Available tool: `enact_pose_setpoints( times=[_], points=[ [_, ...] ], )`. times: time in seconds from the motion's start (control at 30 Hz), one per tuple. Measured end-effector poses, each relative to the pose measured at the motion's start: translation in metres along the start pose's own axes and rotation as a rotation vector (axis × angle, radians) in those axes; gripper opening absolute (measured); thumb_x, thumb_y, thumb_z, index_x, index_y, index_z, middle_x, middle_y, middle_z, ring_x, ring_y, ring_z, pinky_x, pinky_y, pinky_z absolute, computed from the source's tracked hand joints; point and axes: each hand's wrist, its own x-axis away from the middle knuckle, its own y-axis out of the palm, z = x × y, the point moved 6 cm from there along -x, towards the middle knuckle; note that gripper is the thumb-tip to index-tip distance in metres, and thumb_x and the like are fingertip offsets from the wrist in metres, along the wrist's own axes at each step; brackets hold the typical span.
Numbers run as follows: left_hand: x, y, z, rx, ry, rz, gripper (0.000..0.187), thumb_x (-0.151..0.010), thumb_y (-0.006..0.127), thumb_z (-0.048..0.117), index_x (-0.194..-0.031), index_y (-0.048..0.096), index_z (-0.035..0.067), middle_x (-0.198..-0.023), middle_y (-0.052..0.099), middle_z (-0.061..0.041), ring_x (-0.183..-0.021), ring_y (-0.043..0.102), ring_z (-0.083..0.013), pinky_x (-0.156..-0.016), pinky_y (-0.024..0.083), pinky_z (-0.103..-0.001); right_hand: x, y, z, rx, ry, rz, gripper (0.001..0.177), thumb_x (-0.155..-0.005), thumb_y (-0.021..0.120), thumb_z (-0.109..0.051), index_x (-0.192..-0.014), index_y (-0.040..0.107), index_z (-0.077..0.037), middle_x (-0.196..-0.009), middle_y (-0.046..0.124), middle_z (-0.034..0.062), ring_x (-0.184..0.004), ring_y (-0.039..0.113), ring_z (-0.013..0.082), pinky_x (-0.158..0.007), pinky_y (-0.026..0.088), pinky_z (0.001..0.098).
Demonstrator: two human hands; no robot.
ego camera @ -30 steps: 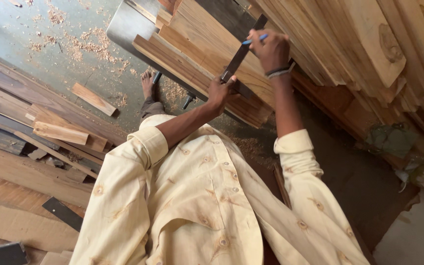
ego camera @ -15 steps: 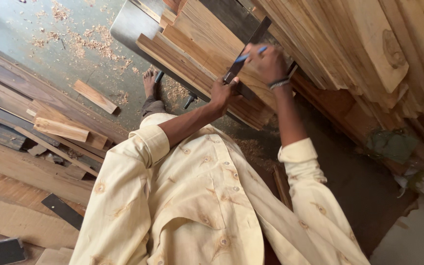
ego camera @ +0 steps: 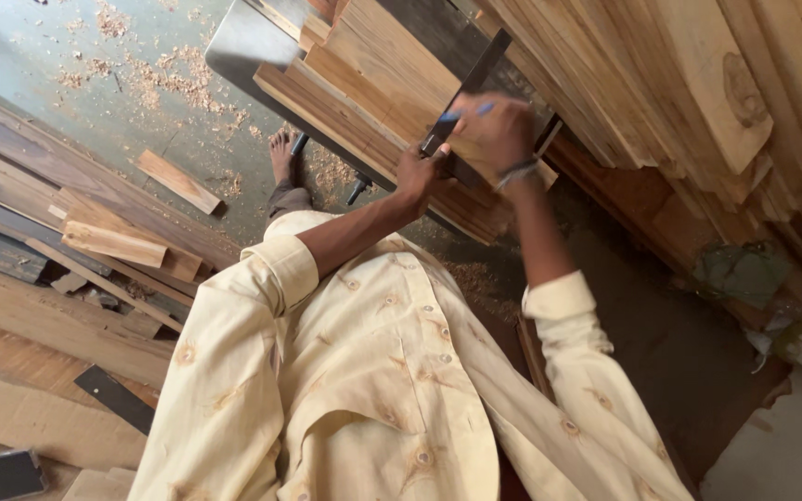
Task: The person uses a metal square and a blue pencil to mark straight lines on multiple wooden planks. They repeatedly position the square on the wood, draw a line, and then move to the next plank or side to continue the marking process.
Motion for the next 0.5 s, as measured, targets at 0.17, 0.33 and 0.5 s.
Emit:
enact_pose_setpoints(
  times=[0.17,0.33,0.5],
  points=[
    [0.010,0.003,0.007,0.009,0.003,-0.017,0.043,-0.092,0.072,0.024,-0.123,0.055,0.000,-0.095,0.068,-0.014,-0.078,0.072,-0.0262,-0.063,0.069,-0.038,-0.031,-0.018,0.056,-0.101,0.447,0.017,0.035,-0.107,0.060,-0.038,-0.092,0.081,-0.015,-0.080,0.078,-0.0046,-0.055,0.062,0.0130,-0.054,0.048,0.0350],
    [0.005,0.002,0.001,0.018,-0.001,-0.012,0.038,-0.094,0.073,0.022,-0.119,0.059,-0.003,-0.094,0.065,-0.014,-0.077,0.070,-0.0243,-0.062,0.067,-0.039,-0.011,-0.016,-0.021,0.237,0.031,0.112,0.033,-0.108,0.060,-0.036,-0.093,0.078,-0.012,-0.084,0.076,0.0039,-0.077,0.068,0.0232,-0.089,0.043,0.0426],
    [-0.009,-0.002,-0.009,-0.002,0.182,-0.109,0.033,-0.094,0.071,0.013,-0.119,0.067,-0.008,-0.097,0.074,-0.016,-0.080,0.074,-0.0236,-0.063,0.063,-0.036,0.028,0.011,-0.063,0.200,0.079,-0.182,0.030,-0.107,0.062,-0.027,-0.088,0.076,-0.009,-0.080,0.072,0.0088,-0.075,0.069,0.0245,-0.080,0.051,0.0452]
  ],
)
